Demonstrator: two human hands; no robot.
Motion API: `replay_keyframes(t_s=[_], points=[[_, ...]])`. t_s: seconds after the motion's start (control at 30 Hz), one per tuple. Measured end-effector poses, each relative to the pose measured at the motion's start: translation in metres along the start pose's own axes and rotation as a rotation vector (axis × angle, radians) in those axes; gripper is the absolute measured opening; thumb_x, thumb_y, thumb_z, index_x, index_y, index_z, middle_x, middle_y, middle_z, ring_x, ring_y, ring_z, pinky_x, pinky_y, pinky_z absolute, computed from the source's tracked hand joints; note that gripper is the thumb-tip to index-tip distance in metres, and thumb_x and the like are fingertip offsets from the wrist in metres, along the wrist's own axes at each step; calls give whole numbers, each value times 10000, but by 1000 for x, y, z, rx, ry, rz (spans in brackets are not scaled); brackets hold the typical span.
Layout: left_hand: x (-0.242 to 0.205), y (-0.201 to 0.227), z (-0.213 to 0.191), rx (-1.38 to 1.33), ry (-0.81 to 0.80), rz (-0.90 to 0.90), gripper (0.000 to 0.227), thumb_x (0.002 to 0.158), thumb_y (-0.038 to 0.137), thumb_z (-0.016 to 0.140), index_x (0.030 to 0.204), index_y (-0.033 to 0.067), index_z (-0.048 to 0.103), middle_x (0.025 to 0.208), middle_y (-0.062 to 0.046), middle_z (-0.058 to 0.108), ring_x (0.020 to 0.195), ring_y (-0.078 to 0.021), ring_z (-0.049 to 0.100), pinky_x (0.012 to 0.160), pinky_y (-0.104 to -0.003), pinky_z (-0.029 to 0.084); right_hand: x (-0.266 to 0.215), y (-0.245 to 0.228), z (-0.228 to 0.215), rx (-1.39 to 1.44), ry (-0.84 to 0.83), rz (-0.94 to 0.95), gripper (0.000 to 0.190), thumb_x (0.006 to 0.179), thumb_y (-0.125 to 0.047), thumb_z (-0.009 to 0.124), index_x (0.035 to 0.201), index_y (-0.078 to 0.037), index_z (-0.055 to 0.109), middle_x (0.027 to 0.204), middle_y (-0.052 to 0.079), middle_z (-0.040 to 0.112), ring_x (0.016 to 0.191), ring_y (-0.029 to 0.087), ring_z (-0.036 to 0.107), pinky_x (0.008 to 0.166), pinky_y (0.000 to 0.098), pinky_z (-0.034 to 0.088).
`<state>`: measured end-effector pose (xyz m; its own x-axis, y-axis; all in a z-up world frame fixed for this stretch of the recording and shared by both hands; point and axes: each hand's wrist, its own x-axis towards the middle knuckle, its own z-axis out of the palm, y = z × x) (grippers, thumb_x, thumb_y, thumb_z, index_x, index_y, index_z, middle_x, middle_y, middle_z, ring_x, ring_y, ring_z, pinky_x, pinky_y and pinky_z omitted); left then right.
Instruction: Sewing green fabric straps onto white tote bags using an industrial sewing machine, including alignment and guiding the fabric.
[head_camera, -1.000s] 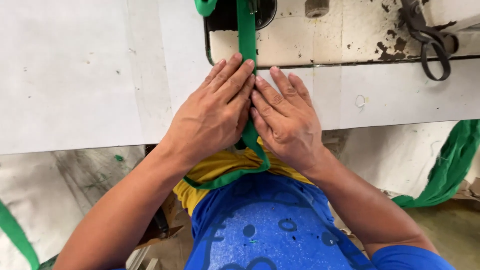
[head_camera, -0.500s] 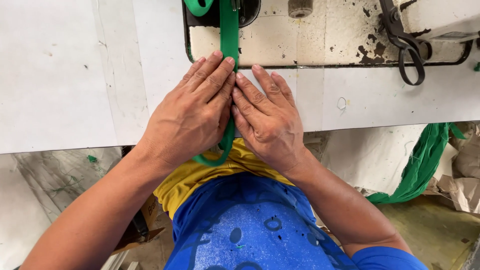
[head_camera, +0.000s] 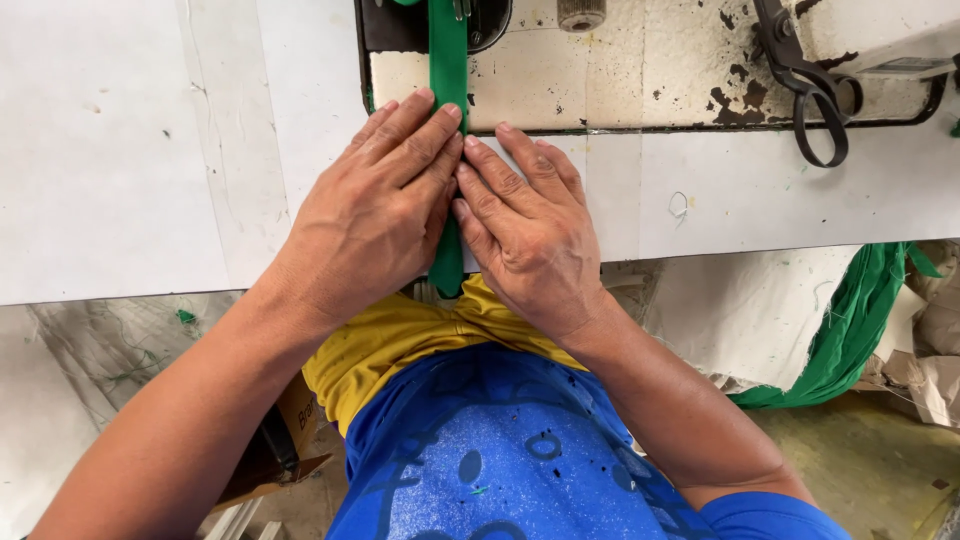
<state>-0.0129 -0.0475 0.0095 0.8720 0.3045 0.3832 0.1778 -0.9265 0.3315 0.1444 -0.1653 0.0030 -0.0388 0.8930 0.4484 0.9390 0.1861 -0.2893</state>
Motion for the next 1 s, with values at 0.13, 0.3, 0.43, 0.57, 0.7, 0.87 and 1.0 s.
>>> replay_keyframes(t_s=[0.13,0.3,0.43,0.57,0.7,0.87,1.0], points=[[15,-11,-7,33,68,66,274,1074,56,583,1222,-141,702,1314,-270,673,1248,-452,585,1116,-520,482,5,2,0,12,-25,45,275,1073,-163,634,1272,5,721,1372,130,676,1289,364,587,1076,467,415],[24,-31,-12,150,130,45,215,995,180,623,1071,45,772,1245,-65,751,1087,-347,592,899,-477,451,-5,-32,-26,137,44,74,328,1040,-218,625,1219,55,661,1178,172,660,1047,378,586,966,476,456],[30,-68,-7,-267,226,5,154,972,-54,679,1100,-43,764,1087,-191,778,978,-327,700,891,-412,560,-62,-54,-21,431,-285,389,310,973,-396,567,1024,-105,661,948,69,685,871,266,623,792,416,451],[26,-75,0,-265,398,-48,161,925,-80,679,1007,23,773,816,-54,720,684,-195,617,627,-337,449,-78,-60,19,693,-645,851,1119,710,-641,724,1553,-48,287,1590,196,408,1467,340,392,1189,441,303],[23,-66,10,-262,439,-28,190,869,-76,668,1005,19,760,894,-89,774,734,-270,704,668,-378,493,-93,-72,44,1305,-384,791,659,834,-259,787,1372,-60,462,1388,160,633,1341,237,581,1179,353,389],[8,65,-49,-690,-75,-1029,643,843,702,294,912,145,608,731,-63,745,694,-198,691,717,-417,528,-87,-103,-44,3194,-608,771,835,1013,-834,466,1255,-36,475,573,-31,359,375,35,304,356,215,387],[-32,102,-11,-1612,-21,-1114,360,905,366,665,1062,113,462,900,-178,745,676,-181,674,558,-267,542,-109,-96,-30,3093,-721,801,897,948,-910,440,1179,-50,550,573,21,437,397,125,441,401,307,462]])
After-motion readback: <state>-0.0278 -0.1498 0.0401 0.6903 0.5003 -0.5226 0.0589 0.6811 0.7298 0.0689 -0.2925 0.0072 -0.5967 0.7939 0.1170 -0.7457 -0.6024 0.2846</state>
